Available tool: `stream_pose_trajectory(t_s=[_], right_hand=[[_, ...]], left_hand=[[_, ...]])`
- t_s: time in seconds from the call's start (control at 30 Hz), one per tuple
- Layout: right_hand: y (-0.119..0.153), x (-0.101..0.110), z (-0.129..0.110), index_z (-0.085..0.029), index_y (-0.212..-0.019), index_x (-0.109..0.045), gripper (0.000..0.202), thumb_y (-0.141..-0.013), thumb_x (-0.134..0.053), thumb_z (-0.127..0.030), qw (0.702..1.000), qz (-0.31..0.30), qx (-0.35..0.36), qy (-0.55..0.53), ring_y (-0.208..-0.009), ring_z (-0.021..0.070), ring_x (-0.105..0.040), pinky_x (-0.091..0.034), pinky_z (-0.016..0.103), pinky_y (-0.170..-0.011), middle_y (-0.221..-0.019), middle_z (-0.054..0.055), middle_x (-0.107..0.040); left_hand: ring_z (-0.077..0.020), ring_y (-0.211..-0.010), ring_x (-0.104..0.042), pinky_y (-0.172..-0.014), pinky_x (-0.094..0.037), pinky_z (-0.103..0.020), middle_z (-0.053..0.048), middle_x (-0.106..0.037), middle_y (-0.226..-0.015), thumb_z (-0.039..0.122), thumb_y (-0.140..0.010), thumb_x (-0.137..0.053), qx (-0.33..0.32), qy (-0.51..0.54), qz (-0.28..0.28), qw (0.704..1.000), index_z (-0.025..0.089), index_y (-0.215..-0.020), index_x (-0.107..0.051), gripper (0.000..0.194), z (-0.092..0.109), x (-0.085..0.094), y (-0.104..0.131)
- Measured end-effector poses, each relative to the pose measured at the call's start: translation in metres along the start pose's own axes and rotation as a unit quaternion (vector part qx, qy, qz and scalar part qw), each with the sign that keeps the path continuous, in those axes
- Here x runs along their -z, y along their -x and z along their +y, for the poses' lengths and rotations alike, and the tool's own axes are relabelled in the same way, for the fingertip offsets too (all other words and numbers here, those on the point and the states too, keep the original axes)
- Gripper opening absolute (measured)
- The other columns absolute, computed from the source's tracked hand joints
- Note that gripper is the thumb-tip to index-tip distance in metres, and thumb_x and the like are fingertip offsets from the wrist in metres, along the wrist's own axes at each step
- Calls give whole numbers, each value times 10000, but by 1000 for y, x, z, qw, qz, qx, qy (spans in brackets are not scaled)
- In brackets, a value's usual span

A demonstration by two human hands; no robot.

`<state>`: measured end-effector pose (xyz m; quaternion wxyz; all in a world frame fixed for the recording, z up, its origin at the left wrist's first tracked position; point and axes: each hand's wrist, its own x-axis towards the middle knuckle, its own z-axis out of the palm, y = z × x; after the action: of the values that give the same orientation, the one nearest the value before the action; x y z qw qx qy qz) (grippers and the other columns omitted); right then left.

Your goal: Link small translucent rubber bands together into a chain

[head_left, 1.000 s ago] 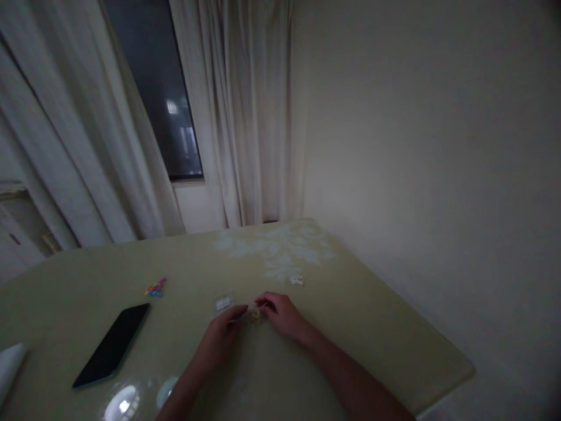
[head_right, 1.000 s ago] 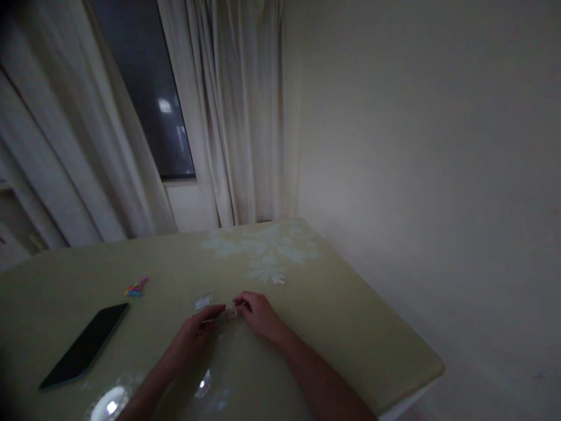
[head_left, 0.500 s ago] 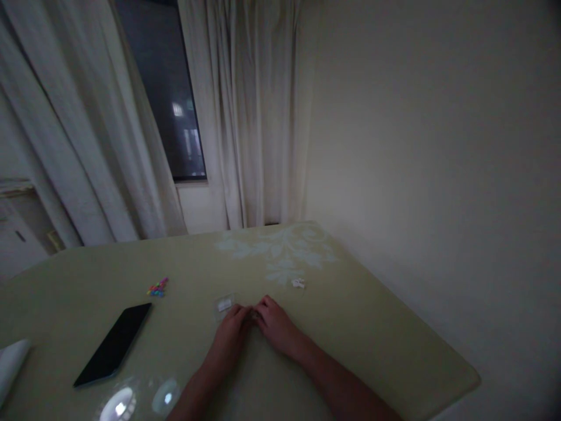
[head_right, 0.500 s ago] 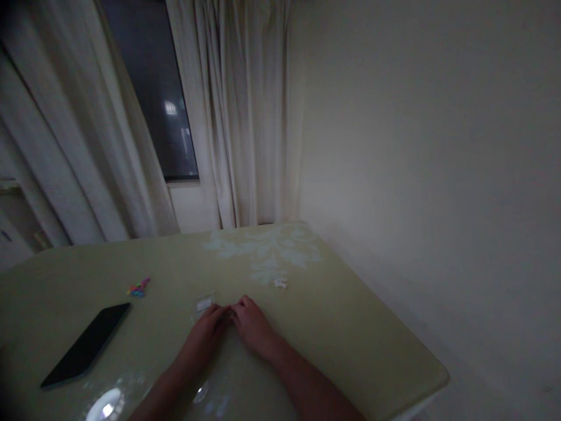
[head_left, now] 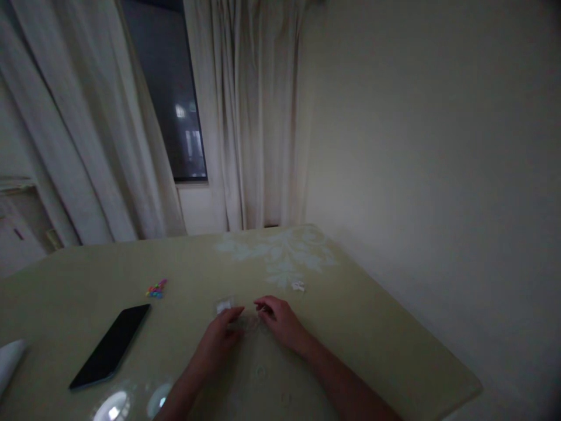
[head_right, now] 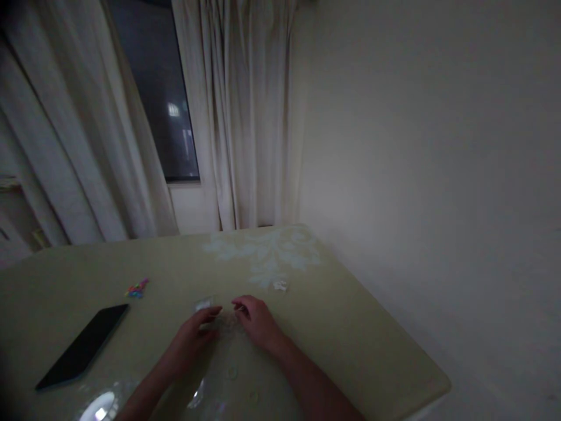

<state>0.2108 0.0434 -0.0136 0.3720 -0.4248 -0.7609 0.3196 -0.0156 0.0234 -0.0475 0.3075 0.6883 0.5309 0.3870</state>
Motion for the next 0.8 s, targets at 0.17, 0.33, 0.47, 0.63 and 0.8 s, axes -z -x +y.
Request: stream_pose_trajectory(t_s=[0.17,0.33,0.47,0.63,0.8], right_hand=[[6,15,3,-184,-1322,-662,533,-810,-801,-221,998,-35,-29,45,-1038,227,-662,-527,336,-932,-1221,115,-678],[9,5,2,-193,-1315,-673,543,-809,-842,-295,990,-89,-9,111,-1210,257,-578,-450,362,-1080,-1276,117,-609],[6,-14,-3,-212,-1163,-726,205,-982,-630,-199,988,-84,1,128,-1088,208,-622,-478,312,-1005,-1156,80,-637],[3,-23,-5,-177,-1058,-723,156,-998,-580,-154,989,-47,-14,140,-1022,201,-644,-491,297,-932,-1094,80,-679],[0,-12,-7,-185,-1125,-737,225,-984,-574,-119,999,-20,12,48,-1063,195,-676,-483,305,-981,-1109,78,-747]], left_hand=[[-253,-901,-706,-780,-599,-353,-136,-737,-1169,282,-710,-702,33,-48,-28,998,183,-1232,-709,531,4,9,7],[-239,-816,-686,-779,-567,-354,-113,-727,-1039,317,-823,-660,-14,-74,-29,997,178,-1235,-723,440,17,-9,6],[-284,-967,-698,-900,-545,-409,-125,-735,-1030,283,-893,-563,-44,-73,-1,996,191,-1083,-768,294,26,-20,1],[-299,-960,-706,-905,-552,-445,-130,-752,-987,305,-910,-511,-53,-69,25,996,183,-973,-752,278,33,-21,0],[-280,-1037,-745,-929,-584,-426,-126,-792,-1131,298,-898,-500,-18,-1,23,1000,186,-1148,-722,353,25,-9,0]])
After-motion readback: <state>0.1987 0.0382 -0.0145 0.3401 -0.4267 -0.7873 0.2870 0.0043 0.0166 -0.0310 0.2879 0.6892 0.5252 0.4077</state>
